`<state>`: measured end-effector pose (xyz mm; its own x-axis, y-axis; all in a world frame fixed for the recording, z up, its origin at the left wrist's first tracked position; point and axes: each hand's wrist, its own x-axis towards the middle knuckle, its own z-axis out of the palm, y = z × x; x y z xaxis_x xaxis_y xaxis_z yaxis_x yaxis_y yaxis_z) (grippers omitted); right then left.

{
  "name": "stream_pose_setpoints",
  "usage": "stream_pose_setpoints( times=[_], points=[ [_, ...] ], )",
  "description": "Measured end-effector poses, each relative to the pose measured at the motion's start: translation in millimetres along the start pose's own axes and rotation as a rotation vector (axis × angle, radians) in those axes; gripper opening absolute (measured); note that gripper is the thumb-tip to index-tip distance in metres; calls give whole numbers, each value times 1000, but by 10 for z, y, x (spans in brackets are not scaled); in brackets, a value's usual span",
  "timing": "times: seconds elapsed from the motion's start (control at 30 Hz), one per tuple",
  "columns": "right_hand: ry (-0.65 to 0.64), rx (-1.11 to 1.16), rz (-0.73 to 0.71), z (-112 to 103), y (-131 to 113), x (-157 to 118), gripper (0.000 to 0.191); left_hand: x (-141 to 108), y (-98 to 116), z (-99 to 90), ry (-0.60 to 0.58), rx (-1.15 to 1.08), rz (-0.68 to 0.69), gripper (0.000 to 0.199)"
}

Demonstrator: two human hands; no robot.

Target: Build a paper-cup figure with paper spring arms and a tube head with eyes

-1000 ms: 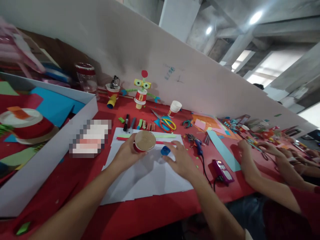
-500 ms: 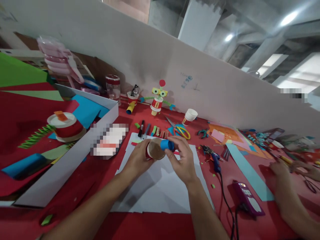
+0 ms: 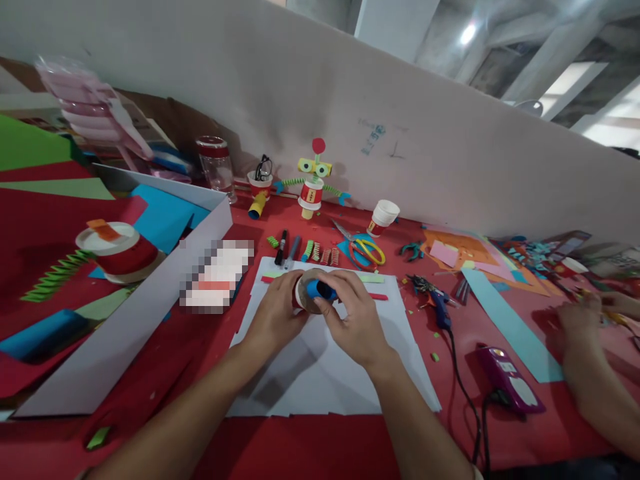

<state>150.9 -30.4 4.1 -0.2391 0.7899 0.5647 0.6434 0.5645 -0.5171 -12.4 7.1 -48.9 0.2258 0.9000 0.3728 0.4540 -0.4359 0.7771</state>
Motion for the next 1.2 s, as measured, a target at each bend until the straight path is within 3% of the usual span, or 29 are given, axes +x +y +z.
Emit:
stream_pose_setpoints(
  times=[0.13,0.3,0.47,0.67,0.9,1.0,1.1,1.2],
  points=[
    [-24,-19,3,16,14,-21,35,7,21,-1,9,-14,0,47],
    [42,-30,-2,-55,-9,-28,45,7,49,-16,-7,-32,-14,50],
    [158,-9,141,-74,-68,223,38,-1,35,5,-3,-40,1,50],
    [-17,-125,291,189,-29,481,51,2,37,49,-55,-58,33,57],
    [-53,-177,357,255,-79,454,53,15,79,31,-72,-89,59,54],
    [-27,-76,377,263,-88,507,55,15,57,24,-61,-127,38,51],
    [78,225,361,244,-55,574,61,28,51,3,-33,-211,-9,46],
    [199,445,343,127,-5,556,63,47,95,-50,-18,-387,-100,54]
  ],
)
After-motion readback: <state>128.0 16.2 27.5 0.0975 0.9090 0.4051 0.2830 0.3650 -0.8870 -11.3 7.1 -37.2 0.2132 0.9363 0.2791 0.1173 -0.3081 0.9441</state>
